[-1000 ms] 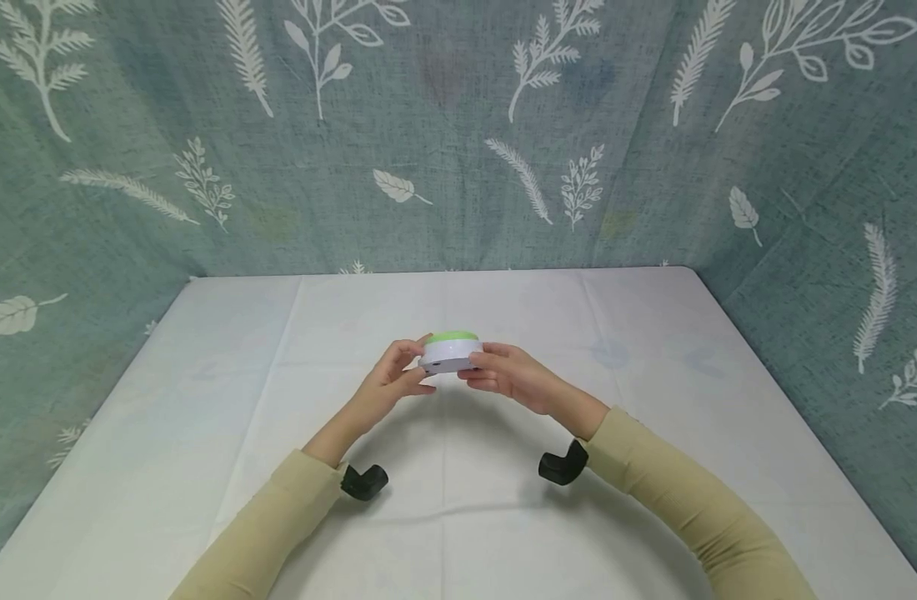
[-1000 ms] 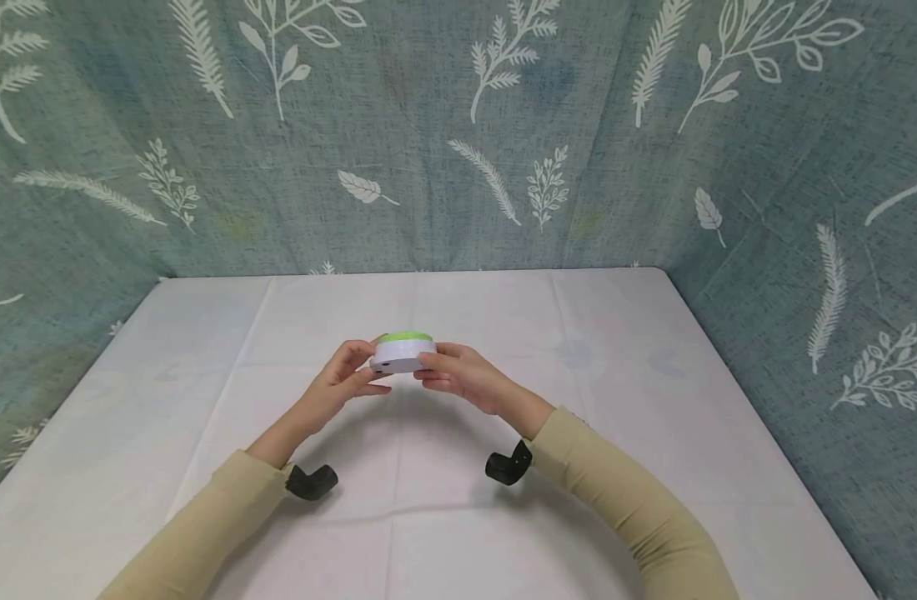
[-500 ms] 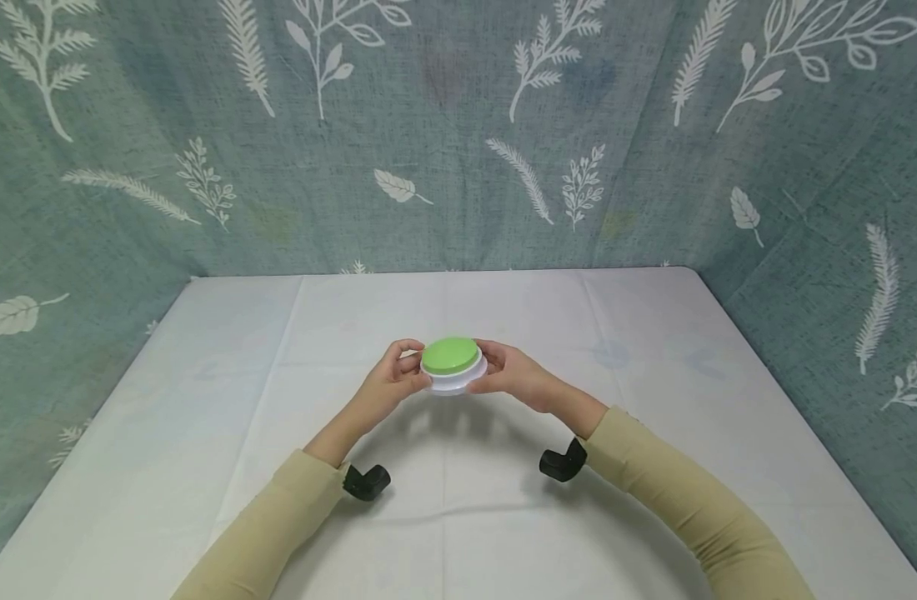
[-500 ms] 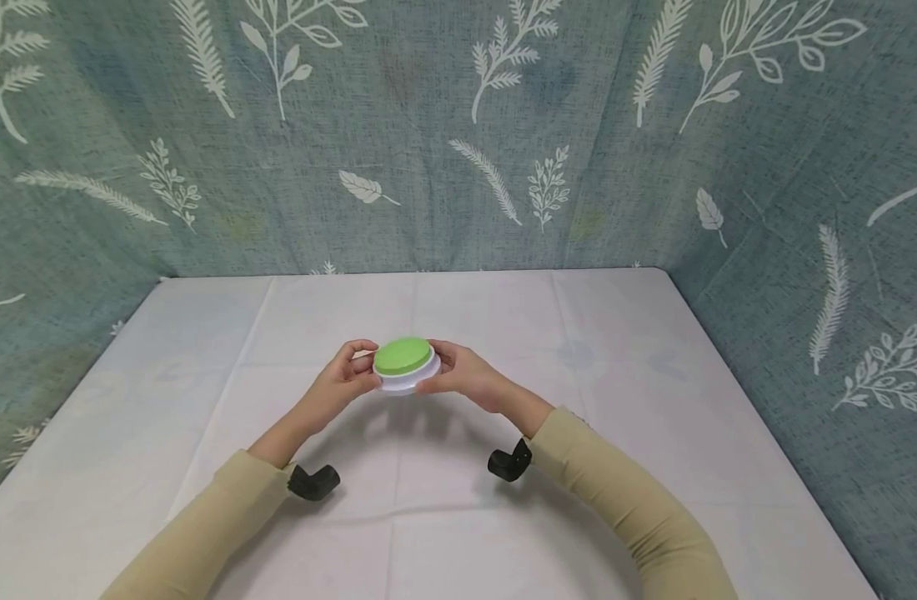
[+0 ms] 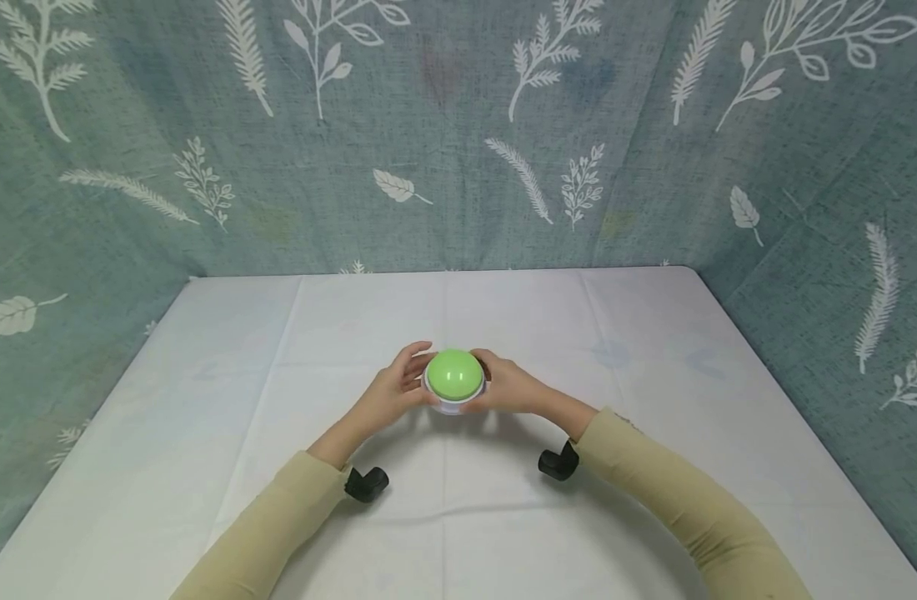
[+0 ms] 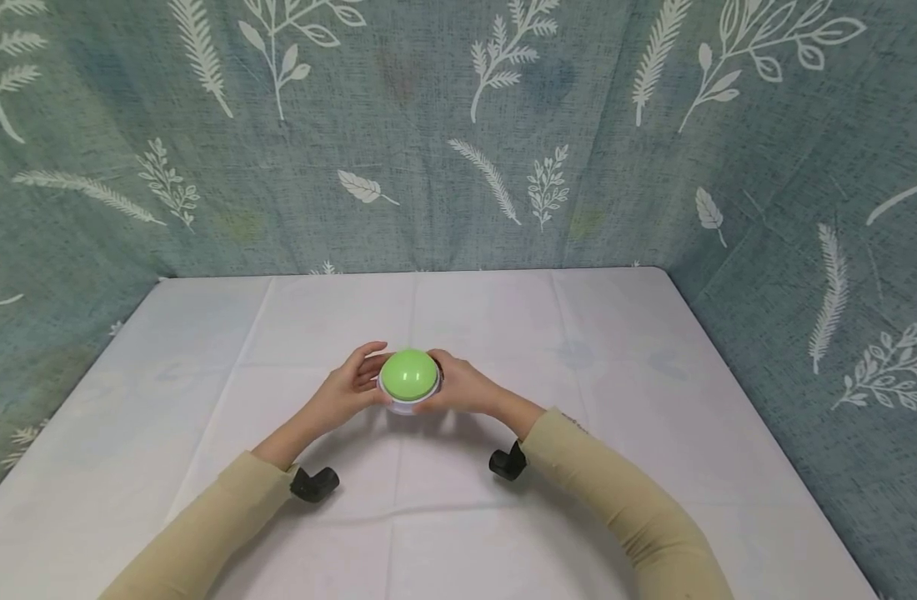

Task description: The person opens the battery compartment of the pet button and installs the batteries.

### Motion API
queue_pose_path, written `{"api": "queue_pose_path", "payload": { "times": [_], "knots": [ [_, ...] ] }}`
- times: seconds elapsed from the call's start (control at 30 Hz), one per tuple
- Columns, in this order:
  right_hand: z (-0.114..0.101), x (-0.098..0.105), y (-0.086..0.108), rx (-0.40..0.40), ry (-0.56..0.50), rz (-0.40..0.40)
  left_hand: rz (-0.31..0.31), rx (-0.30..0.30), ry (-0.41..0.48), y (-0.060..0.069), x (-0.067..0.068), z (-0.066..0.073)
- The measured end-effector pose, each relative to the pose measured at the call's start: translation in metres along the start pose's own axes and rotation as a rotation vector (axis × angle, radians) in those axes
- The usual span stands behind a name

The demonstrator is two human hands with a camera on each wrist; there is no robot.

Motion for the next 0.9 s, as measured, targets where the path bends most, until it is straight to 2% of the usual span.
{"api": "queue_pose_path", "payload": {
  "times": [0.1,0.2,0.37,0.53,0.67,0.9],
  "knots": [
    [0.003,-0.005,-0.003,-0.003,0.075,-0.007,-0.037,0.0,-0.078,0.001,-0.002,-0.005],
    [0.005,-0.008,-0.006,0.041,0.133,-0.003,-0.07,0.005,-0.182,0.003,-0.002,-0.006],
    [0.005,-0.011,-0.008,0.096,0.237,0.048,-0.118,0.018,-0.34,0.002,-0.001,-0.005],
    [0.008,-0.015,-0.01,0.071,0.35,0.067,-0.167,0.065,-0.368,-0.001,-0.003,-0.007],
    [0.008,-0.016,-0.009,0.063,0.357,0.071,-0.188,0.09,-0.377,-0.002,-0.005,-0.008],
    [0.01,-0.018,-0.009,0.051,0.357,0.068,-0.191,0.131,-0.379,-0.001,-0.004,-0.008]
  ]
}}
Point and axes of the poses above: each hand's wrist, its own y-axis away from the middle knuckle, its own x-axis out of the back of the hand, z = x × y, the point moved 2 cm from there along -y, towards the middle knuckle, and after that the axes turned 14 degrees about -x, right-handed, at the moved point
